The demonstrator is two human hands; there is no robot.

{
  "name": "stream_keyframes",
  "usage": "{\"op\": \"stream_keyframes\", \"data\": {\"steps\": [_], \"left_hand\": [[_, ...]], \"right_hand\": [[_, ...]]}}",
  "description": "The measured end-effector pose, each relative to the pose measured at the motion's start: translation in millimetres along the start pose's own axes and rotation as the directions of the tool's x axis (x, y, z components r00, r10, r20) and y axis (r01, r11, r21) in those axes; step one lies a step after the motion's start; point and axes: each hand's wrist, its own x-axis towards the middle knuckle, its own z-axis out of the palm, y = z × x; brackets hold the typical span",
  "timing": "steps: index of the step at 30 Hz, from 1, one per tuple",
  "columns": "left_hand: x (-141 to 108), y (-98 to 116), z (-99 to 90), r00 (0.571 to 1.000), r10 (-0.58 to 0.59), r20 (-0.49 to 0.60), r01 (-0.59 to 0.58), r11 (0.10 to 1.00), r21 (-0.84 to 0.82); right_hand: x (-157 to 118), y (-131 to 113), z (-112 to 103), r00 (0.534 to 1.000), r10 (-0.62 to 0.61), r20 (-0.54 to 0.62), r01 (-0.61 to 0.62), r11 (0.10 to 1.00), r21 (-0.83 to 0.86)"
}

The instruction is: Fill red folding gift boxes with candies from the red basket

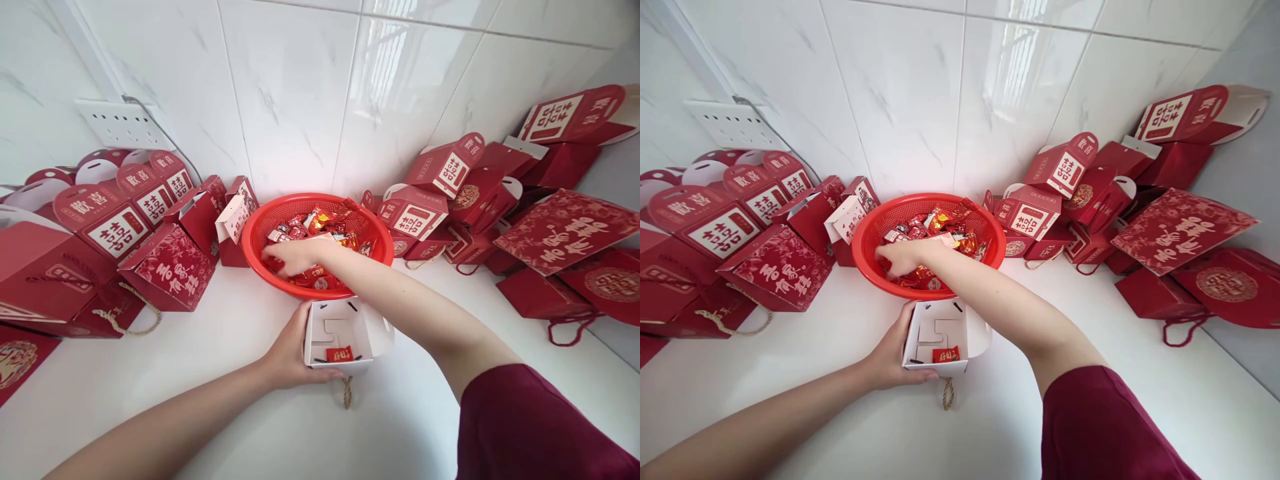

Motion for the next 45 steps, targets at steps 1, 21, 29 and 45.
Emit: {"op": "stream_keyframes", "data": {"steps": [1,21,29,45], "left_hand": [[0,0,0.2,1.000,0.004,-0.002,-0.004,1.000,-0.002],[-2,-6,-1.4,1.000,0.007,0.004,-0.007,1.000,-0.002],[-1,-6,-0.7,1.000,0.009,-0.005,-0.009,1.000,-0.016],[-1,-4,0.0,1.000,0.015,-0.004,-0.015,1.000,-0.021]], "right_hand": [[-1,2,2,0.998,0.028,0.050,-0.027,0.999,-0.023],[-35,100,-47,0.711,0.639,-0.295,-0.628,0.765,0.145],[-46,117,-38,0.821,0.509,-0.258,-0.398,0.836,0.378],[-64,141,-21,0.631,0.719,-0.290,-0.724,0.681,0.113]]}}
